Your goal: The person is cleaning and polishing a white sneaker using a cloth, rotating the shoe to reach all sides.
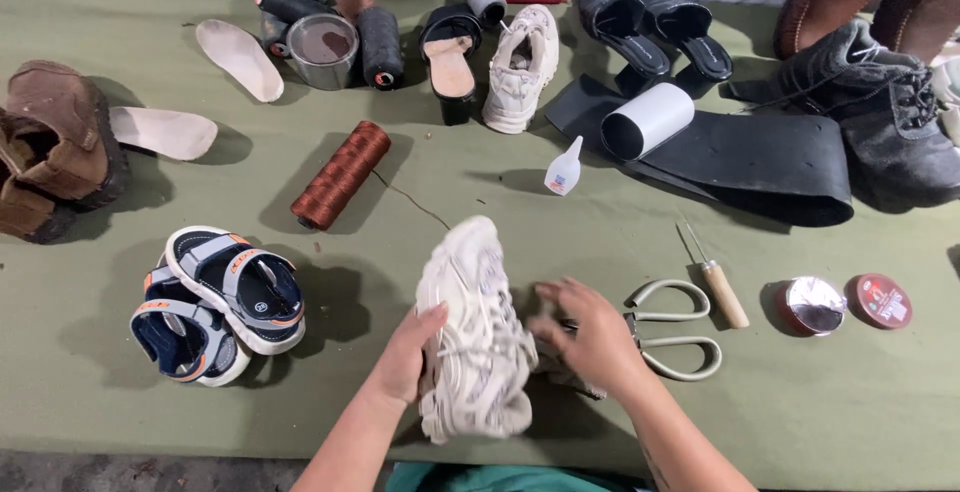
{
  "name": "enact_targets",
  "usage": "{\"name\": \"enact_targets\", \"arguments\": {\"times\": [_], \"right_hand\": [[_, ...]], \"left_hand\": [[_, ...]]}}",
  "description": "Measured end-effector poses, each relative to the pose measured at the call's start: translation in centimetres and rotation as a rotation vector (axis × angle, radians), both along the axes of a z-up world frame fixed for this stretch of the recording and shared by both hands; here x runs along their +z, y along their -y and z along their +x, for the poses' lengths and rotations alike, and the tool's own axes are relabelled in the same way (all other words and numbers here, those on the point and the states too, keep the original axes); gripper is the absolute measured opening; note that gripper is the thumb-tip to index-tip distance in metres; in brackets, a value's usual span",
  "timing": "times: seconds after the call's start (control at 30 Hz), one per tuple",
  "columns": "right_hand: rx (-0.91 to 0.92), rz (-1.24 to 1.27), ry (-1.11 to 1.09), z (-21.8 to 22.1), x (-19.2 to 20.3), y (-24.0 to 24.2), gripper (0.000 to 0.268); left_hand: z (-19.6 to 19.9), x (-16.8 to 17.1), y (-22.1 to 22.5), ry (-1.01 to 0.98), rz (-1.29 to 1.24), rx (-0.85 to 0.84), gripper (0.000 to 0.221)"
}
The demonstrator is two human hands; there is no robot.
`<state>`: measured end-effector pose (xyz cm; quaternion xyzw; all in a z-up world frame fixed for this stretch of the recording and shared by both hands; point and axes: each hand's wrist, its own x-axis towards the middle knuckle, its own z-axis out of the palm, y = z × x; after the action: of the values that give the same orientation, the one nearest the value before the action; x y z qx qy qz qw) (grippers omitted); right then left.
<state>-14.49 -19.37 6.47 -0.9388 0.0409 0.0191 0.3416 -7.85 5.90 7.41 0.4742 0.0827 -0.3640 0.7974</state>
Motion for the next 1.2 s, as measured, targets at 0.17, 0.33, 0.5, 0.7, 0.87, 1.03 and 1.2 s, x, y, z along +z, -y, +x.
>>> {"name": "enact_targets", "arguments": {"times": [0.17, 0.33, 0.5, 0.7, 0.87, 1.03, 1.2], "right_hand": [[0.184, -0.226, 0.198, -3.9, -4.9, -0.4, 0.044], [-0.054, -0.007, 0.181, -1.3, -6.6, 2.5, 0.020], [-0.260, 0.210, 0.451, 3.7, 1.9, 1.3, 0.013], [0.036, 0.155, 0.489, 7.5, 2.5, -3.4, 0.014], [-0.056, 0.246, 0.345, 9.9, 0.1, -2.2, 0.012], [-0.195, 0.367, 0.228, 9.9, 0.7, -2.8, 0.013], [0.105, 0.303, 0.375, 6.5, 1.9, -5.0, 0.016]], "left_hand": [[1.6, 2.2, 0.0, 0.101, 0.078, -0.044, 0.091], [1.6, -0.3, 1.2, 0.241, 0.049, -0.055, 0.111], [1.2, 0.8, 2.0, 0.218, 0.162, -0.126, 0.105], [0.6, 0.2, 3.4, 0.243, 0.083, -0.080, 0.090], [0.9, -0.6, 4.0, 0.213, 0.133, -0.060, 0.092], [0.7, 0.2, 4.1, 0.230, 0.198, -0.087, 0.094], [0.9, -0.3, 4.4, 0.146, 0.211, -0.049, 0.075]]}}
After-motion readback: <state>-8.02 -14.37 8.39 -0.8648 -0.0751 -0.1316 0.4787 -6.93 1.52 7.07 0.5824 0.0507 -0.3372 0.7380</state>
